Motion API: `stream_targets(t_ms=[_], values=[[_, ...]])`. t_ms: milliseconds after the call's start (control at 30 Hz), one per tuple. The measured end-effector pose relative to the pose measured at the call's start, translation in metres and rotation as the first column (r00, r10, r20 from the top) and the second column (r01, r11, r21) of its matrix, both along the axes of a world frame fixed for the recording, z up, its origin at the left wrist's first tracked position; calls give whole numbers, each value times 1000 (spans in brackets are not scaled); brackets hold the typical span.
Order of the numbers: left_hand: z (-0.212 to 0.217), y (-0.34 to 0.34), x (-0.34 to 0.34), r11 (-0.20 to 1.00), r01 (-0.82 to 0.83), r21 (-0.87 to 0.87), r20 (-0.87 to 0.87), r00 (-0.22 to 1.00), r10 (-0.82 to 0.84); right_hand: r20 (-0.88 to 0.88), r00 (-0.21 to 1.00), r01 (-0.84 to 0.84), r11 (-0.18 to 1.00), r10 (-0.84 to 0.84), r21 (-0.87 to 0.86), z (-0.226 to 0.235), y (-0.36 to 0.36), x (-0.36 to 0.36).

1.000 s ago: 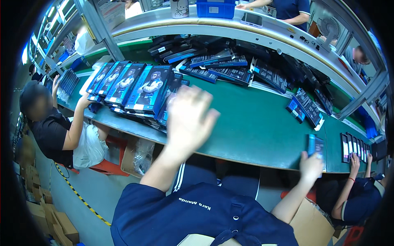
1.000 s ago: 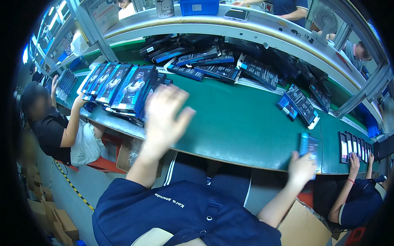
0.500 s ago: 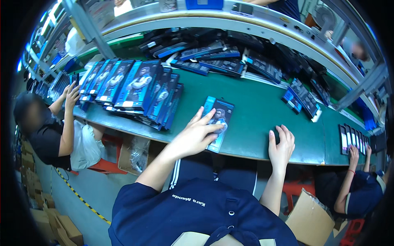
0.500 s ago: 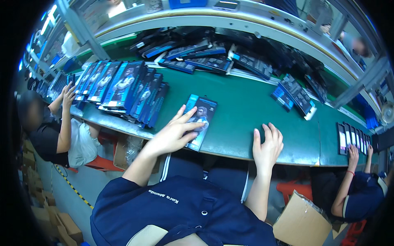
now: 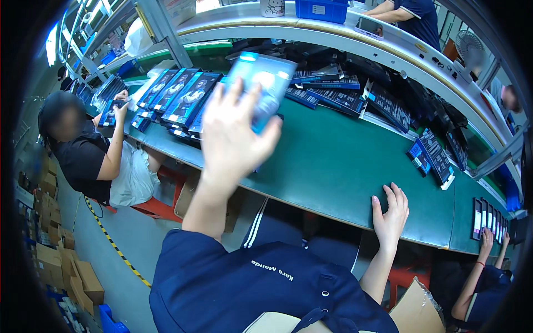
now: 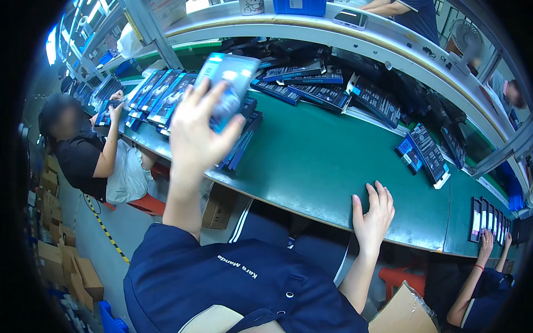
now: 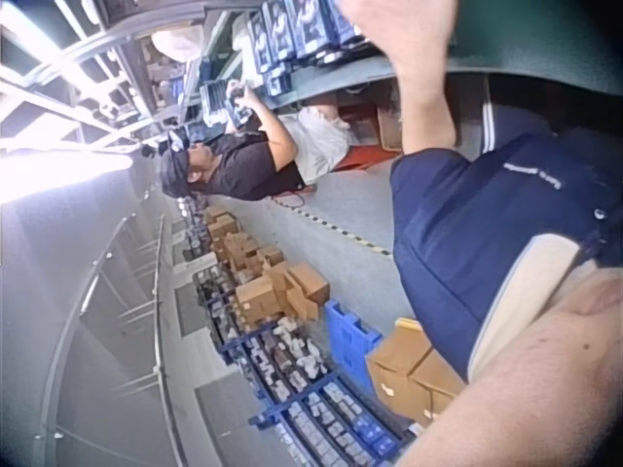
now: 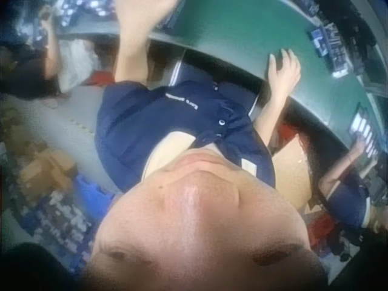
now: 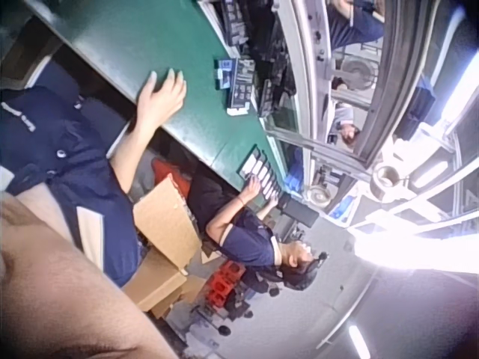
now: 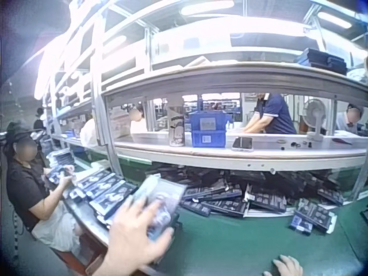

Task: Manually assemble, verify, and pack product display boxes into anti-static plastic sleeves and larger shipping boxes along a factory manufacturing line.

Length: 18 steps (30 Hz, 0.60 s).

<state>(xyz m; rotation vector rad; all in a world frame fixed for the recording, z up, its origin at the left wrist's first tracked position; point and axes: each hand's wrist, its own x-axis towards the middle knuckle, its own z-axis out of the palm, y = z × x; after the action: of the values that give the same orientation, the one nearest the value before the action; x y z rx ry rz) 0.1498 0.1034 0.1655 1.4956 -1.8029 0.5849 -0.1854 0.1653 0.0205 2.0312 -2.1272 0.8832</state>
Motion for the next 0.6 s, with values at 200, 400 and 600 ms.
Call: stream_targets(t_ms=[200, 400, 600], values=[[-19, -13, 11, 986, 95, -139, -113, 987, -111, -16, 1000, 10, 1000, -10, -4, -1, 0, 2], [-107, -9, -40, 598, 695, 400, -667, 668, -330, -8, 1000, 12, 1000, -12, 4, 1, 2, 1], [-153, -47, -22, 865, 417, 281, -562, 801, -204, 1, 1000, 6, 1000, -6, 14, 0, 2, 0]])
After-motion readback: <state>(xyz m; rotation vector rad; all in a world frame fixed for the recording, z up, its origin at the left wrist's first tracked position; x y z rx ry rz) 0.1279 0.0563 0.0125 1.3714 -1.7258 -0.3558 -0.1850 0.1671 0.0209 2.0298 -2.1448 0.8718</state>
